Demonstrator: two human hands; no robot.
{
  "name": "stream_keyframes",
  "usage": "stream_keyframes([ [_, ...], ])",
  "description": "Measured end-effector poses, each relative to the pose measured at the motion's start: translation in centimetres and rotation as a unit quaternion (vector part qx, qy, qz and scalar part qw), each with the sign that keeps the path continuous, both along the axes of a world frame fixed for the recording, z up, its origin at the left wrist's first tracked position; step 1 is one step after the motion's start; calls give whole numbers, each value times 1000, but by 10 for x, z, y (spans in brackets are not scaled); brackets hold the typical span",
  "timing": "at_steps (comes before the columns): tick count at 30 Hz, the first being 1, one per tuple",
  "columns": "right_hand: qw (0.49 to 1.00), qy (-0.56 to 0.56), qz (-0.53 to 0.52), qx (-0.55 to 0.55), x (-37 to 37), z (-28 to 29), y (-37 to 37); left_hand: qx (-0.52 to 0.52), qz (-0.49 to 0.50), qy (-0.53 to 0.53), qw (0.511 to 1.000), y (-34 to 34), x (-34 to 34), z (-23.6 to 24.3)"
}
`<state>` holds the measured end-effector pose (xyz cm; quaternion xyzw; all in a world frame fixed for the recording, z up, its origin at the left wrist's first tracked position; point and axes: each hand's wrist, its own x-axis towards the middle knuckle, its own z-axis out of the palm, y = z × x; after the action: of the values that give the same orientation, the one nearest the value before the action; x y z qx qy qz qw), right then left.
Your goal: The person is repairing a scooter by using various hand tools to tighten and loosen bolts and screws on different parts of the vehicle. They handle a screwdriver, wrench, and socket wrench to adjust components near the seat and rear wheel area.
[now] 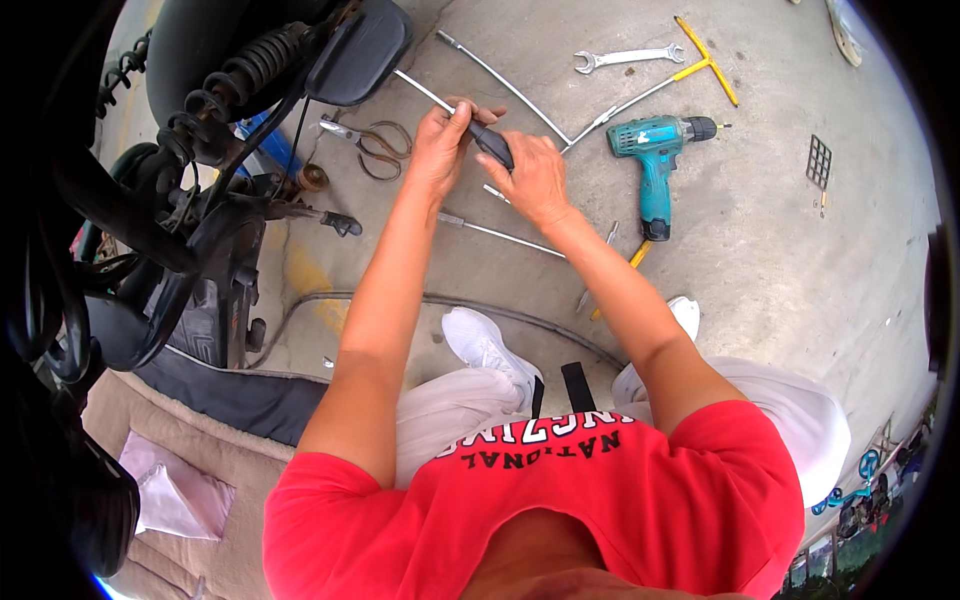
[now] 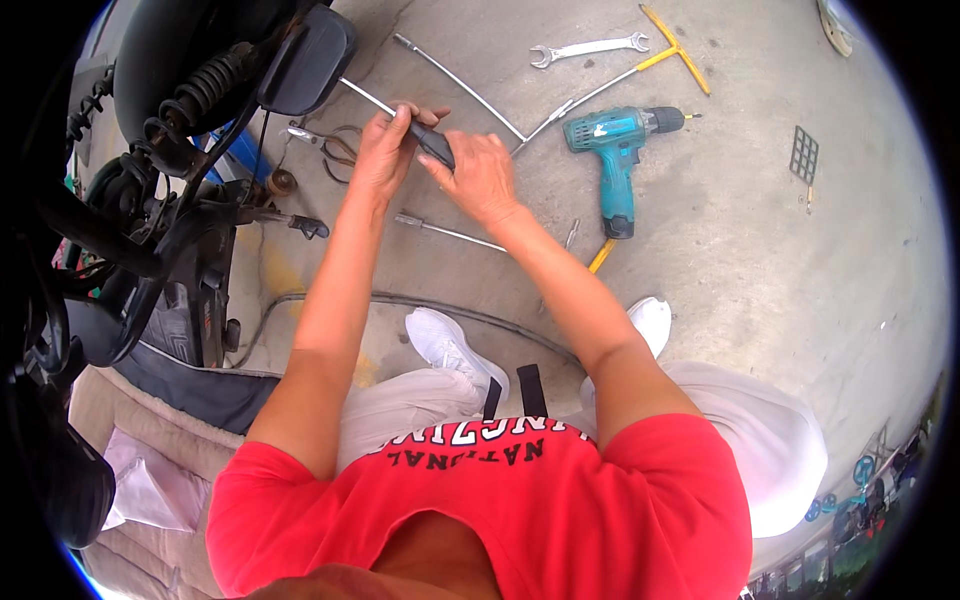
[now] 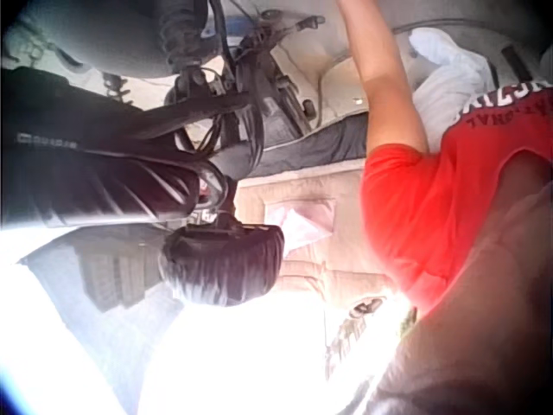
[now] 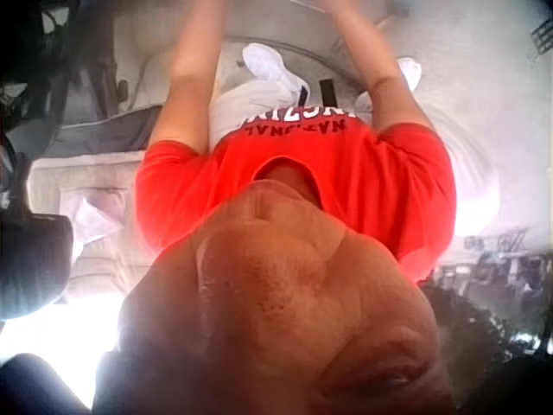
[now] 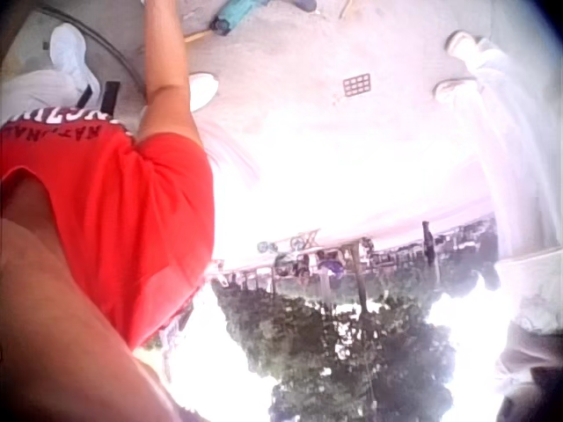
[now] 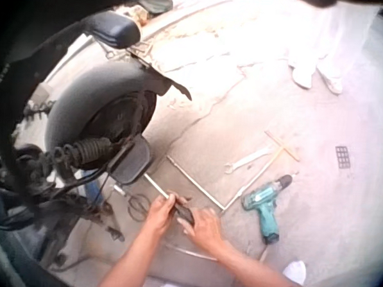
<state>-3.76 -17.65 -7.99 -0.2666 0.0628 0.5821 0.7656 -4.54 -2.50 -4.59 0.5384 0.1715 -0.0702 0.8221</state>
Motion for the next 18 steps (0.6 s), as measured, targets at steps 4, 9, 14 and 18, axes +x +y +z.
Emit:
stream_keyframes([
  [4,1000,-10,-14,14,4,-6,-14,-57,-38,32,997,9,-3,4],
  [9,985,-146,-53,-79,2,-9,-9,-16,-25,12,999,5,-3,-1],
  [14,997,60,-11,46,6,-22,-8,-40,-13,25,999,1,-5,0],
  [18,997,-41,-30,-64,-1,-21,-11,-12,-17,14,1000,3,-6,-5],
])
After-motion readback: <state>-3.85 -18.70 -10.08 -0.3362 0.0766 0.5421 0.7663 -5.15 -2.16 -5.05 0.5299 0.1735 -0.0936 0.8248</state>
